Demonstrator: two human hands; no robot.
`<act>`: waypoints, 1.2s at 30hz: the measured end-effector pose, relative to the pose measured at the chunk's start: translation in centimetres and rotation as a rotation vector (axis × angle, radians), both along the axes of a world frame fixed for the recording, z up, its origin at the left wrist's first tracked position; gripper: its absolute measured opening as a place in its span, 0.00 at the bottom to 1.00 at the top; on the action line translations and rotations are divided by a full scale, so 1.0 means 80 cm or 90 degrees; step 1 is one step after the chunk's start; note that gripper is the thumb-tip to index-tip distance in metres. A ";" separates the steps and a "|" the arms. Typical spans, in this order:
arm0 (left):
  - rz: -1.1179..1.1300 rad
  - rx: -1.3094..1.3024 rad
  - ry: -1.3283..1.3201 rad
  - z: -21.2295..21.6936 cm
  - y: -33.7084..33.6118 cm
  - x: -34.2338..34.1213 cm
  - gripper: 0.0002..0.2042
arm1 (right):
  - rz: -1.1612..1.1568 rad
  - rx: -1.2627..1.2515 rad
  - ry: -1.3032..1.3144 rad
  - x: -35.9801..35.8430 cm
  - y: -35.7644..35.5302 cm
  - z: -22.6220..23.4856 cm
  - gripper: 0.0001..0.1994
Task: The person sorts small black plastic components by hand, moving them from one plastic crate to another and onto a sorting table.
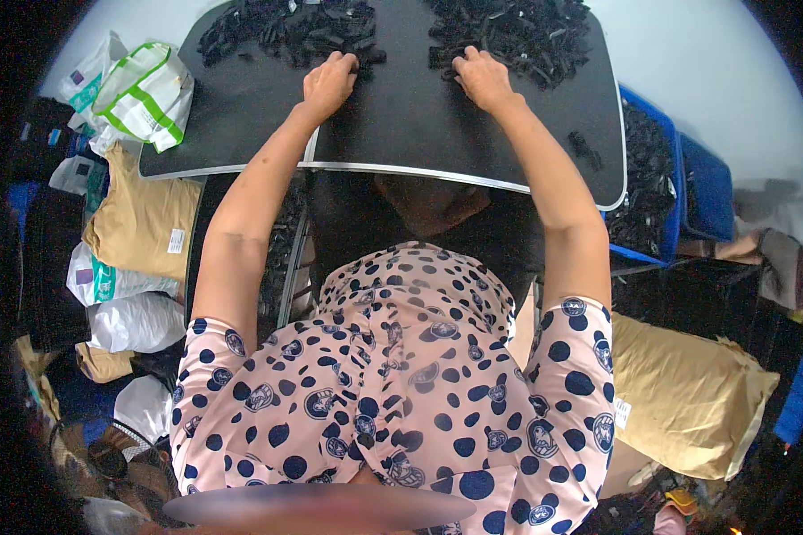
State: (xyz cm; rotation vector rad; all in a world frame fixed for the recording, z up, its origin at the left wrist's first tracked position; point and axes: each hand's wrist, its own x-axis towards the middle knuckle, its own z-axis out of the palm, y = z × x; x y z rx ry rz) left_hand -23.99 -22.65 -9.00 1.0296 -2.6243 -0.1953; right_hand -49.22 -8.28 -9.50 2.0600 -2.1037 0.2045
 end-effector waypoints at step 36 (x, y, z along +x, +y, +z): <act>-0.254 0.498 0.512 0.074 0.229 0.027 0.11 | 0.084 0.041 -1.249 0.122 0.174 0.105 0.06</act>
